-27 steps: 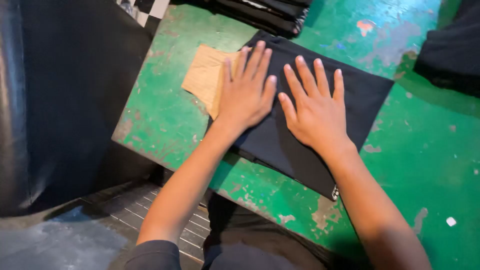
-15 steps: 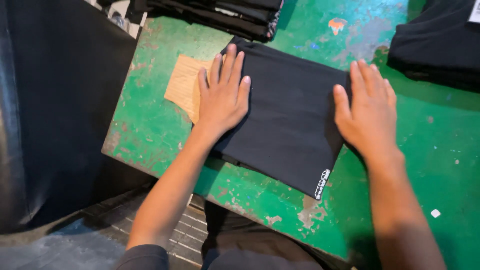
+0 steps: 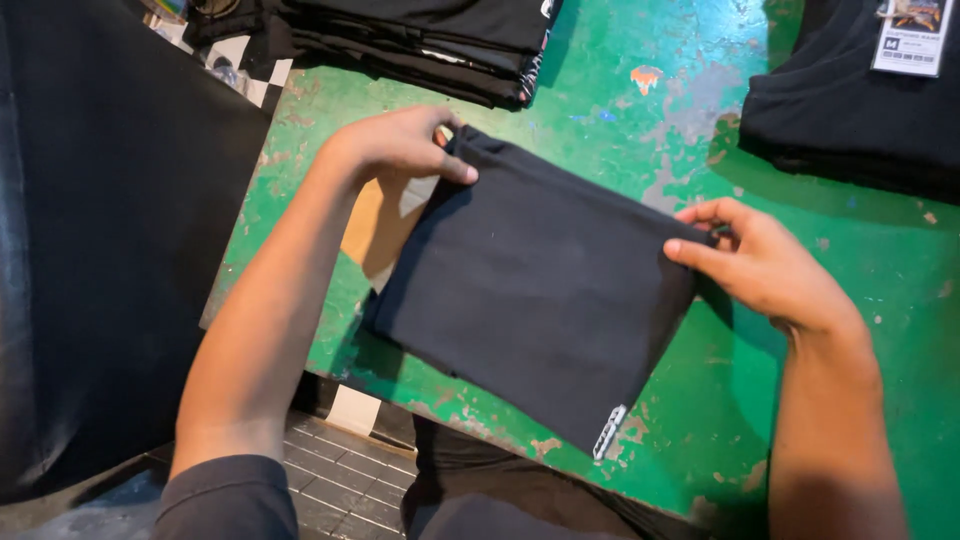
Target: Folding black t-shirts using a cardboard template on a workbench
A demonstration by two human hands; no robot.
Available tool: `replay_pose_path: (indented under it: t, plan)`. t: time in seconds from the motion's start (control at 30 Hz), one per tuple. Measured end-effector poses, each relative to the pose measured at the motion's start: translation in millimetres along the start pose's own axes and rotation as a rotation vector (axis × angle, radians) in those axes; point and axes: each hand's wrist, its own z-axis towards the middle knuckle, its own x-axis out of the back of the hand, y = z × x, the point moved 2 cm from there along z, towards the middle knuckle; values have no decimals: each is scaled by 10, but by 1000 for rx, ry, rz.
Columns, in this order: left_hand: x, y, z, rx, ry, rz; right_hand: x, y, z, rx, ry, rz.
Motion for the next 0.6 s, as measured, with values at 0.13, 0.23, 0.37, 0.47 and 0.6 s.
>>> replay_pose_path:
  t: [0.13, 0.23, 0.37, 0.47, 0.6]
  plan:
    - [31, 93, -158, -60, -51, 162, 12, -73, -222, 4, -71, 110]
    - [39, 171, -161, -118, -53, 162, 107, -295, -424, -87, -101, 198]
    - [150, 287, -293, -506, 222, 54, 520, -538, -715, 241, 104, -228]
    - [207, 585, -781, -764, 491, 86, 842, -456, -1023, 557, 354, -451]
    - [-33, 808, -1464, -1172, 902, 242, 1182, -31, -1367, 664, 519, -480]
